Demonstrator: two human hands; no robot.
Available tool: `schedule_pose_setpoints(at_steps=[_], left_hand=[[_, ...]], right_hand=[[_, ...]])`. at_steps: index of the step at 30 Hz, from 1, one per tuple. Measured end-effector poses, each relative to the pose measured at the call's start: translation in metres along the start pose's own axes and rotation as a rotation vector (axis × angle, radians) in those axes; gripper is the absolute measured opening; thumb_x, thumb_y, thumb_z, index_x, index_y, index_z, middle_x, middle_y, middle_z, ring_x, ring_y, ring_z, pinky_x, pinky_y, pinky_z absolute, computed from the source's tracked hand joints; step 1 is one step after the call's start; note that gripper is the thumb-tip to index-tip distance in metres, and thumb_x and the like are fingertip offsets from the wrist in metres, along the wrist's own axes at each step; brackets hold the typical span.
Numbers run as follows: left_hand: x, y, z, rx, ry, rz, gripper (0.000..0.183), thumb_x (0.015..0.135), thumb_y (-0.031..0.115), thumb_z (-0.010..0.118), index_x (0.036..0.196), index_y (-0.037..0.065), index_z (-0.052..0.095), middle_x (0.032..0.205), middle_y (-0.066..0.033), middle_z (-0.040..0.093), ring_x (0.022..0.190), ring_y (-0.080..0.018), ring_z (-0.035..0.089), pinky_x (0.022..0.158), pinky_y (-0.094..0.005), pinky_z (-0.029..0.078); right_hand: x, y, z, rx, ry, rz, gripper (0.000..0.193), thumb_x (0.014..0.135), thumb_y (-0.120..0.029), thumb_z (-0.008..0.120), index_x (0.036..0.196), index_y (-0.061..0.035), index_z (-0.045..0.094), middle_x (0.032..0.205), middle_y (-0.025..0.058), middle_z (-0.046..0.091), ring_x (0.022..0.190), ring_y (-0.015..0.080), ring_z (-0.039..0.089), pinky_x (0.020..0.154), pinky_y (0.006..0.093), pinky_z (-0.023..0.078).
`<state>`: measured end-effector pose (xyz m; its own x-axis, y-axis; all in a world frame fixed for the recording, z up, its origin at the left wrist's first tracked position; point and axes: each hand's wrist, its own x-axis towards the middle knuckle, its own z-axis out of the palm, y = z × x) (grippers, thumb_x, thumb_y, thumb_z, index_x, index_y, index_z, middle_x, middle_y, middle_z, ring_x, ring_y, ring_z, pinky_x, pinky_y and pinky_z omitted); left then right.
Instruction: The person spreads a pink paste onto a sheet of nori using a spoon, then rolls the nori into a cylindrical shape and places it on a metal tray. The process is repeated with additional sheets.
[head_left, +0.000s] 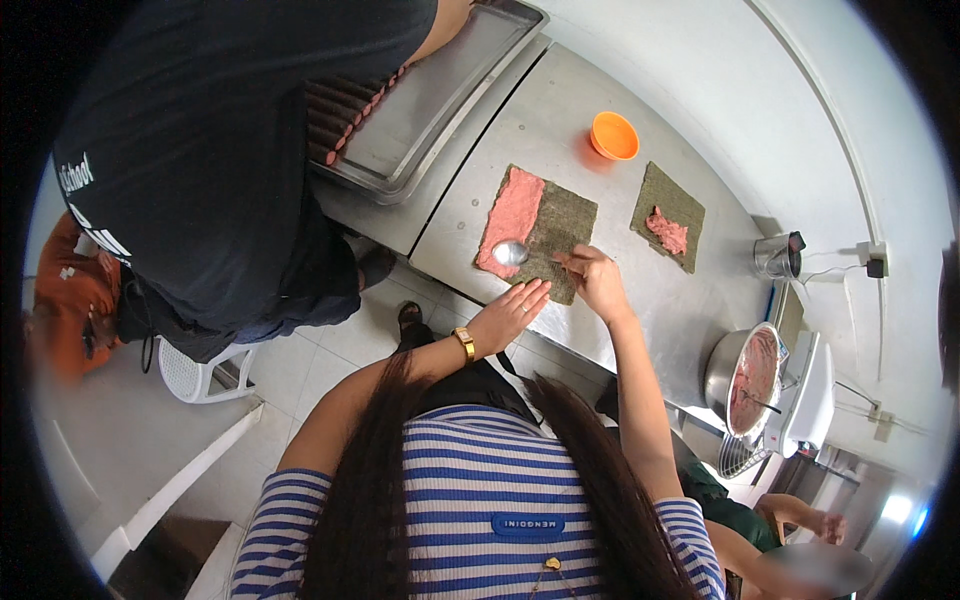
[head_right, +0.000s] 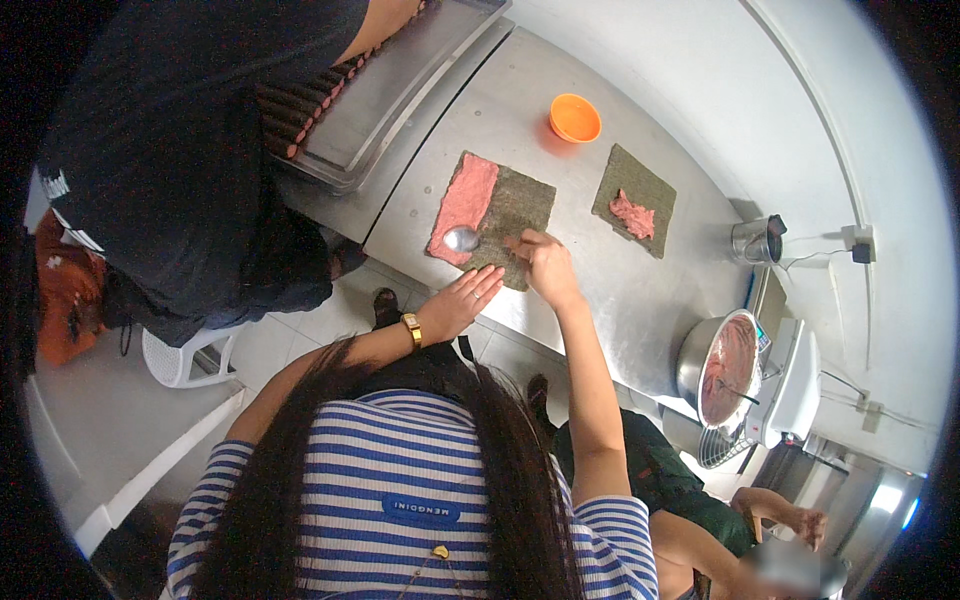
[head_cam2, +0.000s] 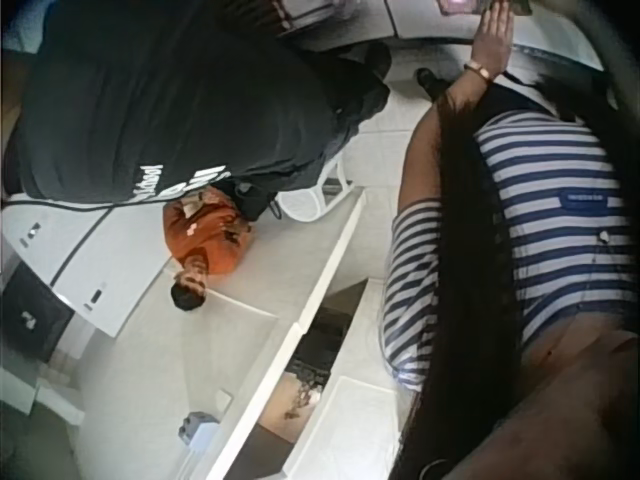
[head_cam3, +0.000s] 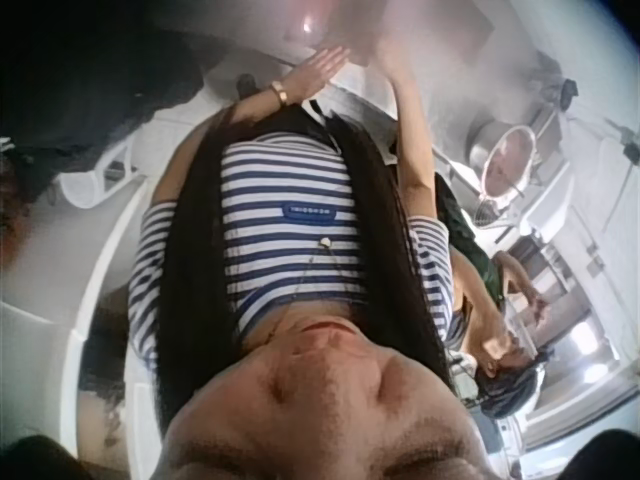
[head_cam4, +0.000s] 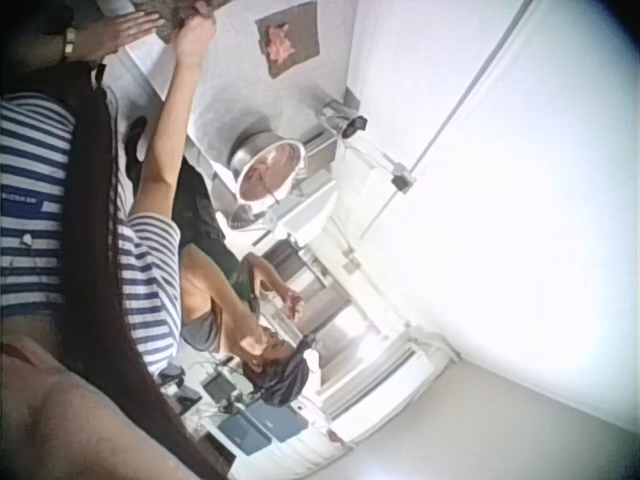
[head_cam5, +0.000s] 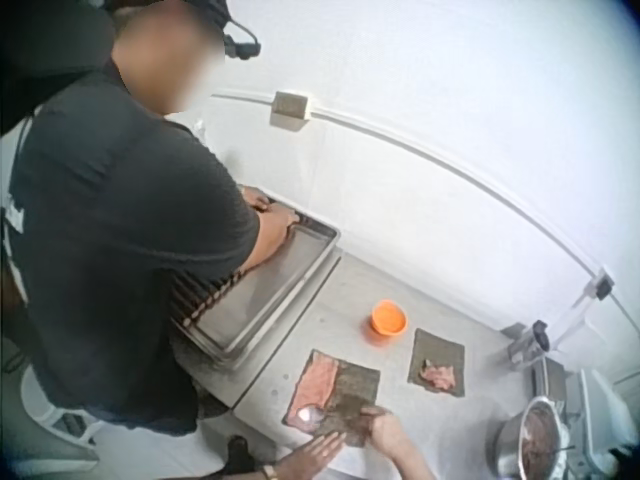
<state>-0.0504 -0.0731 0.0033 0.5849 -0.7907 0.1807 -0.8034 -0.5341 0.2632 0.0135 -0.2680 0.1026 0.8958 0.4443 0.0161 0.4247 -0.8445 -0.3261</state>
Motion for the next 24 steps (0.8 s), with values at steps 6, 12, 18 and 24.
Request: schedule_pose_setpoints(at_steps=[6, 12, 18, 24], left_hand=[[0.0, 0.0, 0.003, -0.01, 0.006, 0.0, 0.062, 0.084, 0.009, 0.048, 0.142, -0.007, 0.034, 0.155, -0.0176, 0.025, 0.145, -0.0281, 0.023, 0.118, -0.0392, 0.019], [0.0, 0.0, 0.004, -0.02, -0.005, -0.002, 0.068, 0.079, 0.008, 0.054, 0.143, -0.006, 0.032, 0.156, -0.0183, 0.023, 0.145, -0.0289, 0.021, 0.118, -0.0399, 0.019], [0.0, 0.001, 0.002, -0.04, -0.017, 0.006, 0.072, 0.078, 0.01, 0.056, 0.143, -0.006, 0.031, 0.156, -0.0194, 0.022, 0.145, -0.0298, 0.021, 0.118, -0.0411, 0.019], [0.0, -0.001, -0.001, -0.029, -0.011, 0.011, 0.072, 0.078, 0.011, 0.056, 0.143, -0.007, 0.032, 0.155, -0.0198, 0.024, 0.145, -0.0311, 0.022, 0.118, -0.0419, 0.019]], right_hand=[[0.008, -0.001, -0.004, 0.028, 0.091, 0.048, 0.033, 0.07, -0.001, 0.064, 0.1, -0.0125, 0.073, 0.081, 0.0069, 0.059, 0.078, 0.0276, 0.063, 0.069, 0.0401, 0.053], [0.008, -0.002, 0.005, -0.018, 0.155, 0.002, 0.037, 0.072, 0.004, 0.063, 0.107, -0.0074, 0.071, 0.079, 0.0102, 0.058, 0.072, 0.0293, 0.062, 0.066, 0.0395, 0.052], [0.01, 0.011, 0.01, 0.03, 0.189, 0.244, 0.029, 0.078, -0.004, 0.062, 0.105, -0.0089, 0.071, 0.087, 0.0115, 0.062, 0.078, 0.0338, 0.065, 0.07, 0.0444, 0.054], [-0.011, -0.007, 0.02, 0.115, 0.106, 0.203, 0.031, 0.078, 0.0, 0.061, 0.106, -0.0065, 0.07, 0.085, 0.0133, 0.062, 0.077, 0.0349, 0.064, 0.069, 0.0427, 0.052]])
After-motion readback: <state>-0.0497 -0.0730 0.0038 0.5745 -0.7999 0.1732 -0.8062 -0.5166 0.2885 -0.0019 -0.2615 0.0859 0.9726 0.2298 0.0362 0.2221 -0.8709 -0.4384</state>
